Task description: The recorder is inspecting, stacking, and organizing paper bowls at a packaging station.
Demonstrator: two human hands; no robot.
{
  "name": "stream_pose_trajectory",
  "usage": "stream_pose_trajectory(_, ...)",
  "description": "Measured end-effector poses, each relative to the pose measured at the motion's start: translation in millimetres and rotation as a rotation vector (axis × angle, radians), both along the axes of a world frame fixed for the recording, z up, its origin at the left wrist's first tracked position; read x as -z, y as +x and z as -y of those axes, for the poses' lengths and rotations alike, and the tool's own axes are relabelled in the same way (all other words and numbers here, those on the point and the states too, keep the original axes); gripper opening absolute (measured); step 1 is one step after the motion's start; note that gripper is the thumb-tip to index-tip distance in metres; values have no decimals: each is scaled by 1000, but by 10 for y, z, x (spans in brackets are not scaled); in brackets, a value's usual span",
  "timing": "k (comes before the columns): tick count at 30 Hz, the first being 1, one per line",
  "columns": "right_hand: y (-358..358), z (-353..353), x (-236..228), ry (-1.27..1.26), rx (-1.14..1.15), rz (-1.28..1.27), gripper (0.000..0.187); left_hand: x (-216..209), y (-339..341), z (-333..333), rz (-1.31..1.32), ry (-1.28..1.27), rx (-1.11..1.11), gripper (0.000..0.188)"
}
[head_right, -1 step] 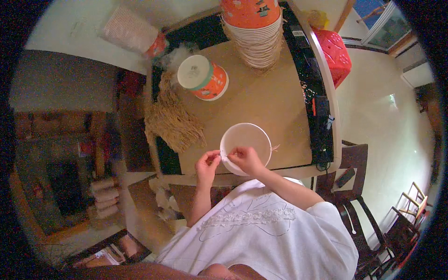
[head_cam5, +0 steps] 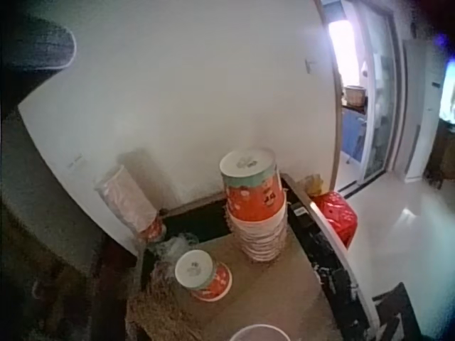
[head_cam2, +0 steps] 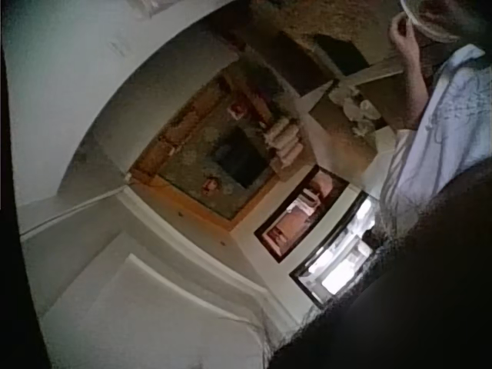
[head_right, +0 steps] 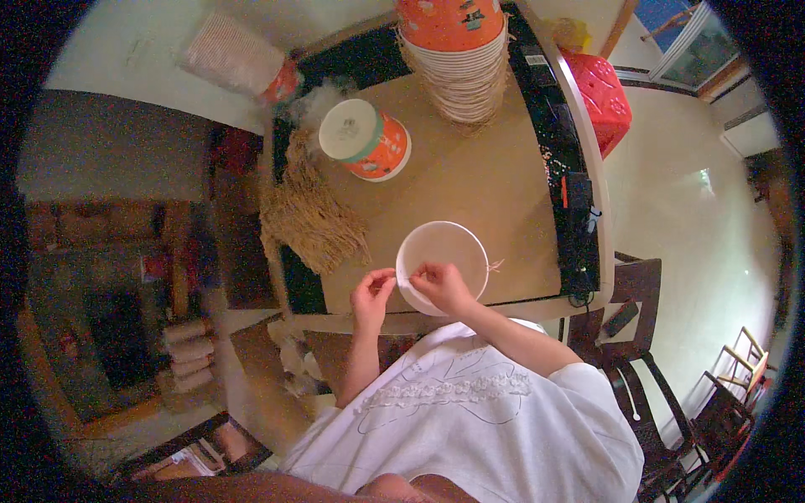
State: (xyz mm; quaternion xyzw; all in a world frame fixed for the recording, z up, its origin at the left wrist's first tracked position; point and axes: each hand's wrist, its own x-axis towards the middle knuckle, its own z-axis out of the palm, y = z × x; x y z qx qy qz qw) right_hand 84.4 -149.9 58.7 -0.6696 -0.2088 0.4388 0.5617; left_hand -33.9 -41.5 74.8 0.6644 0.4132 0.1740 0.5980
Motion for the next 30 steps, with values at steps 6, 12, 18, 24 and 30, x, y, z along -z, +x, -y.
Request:
stream_pose_trajectory(6,-24,-158,138,-99,19,174,16,254,-49,-150,-87,204,111,21)
stream_pose_trajectory(12,-44,-189,209,-83,34,171,16,240,-19,-168,-68,220,131,26)
stream_pose_trajectory(18,-44,-205,228,-111,18,167,16,298,-31,-158,-64,250,148,26)
stream_pose_trajectory(24,-23,-220,213,-73,5,163,15,238,20,-129,-107,308,172,22)
stream_pose_trajectory(30,-35,-232,245,-28,39,189,14,188,66,-99,-123,387,179,15)
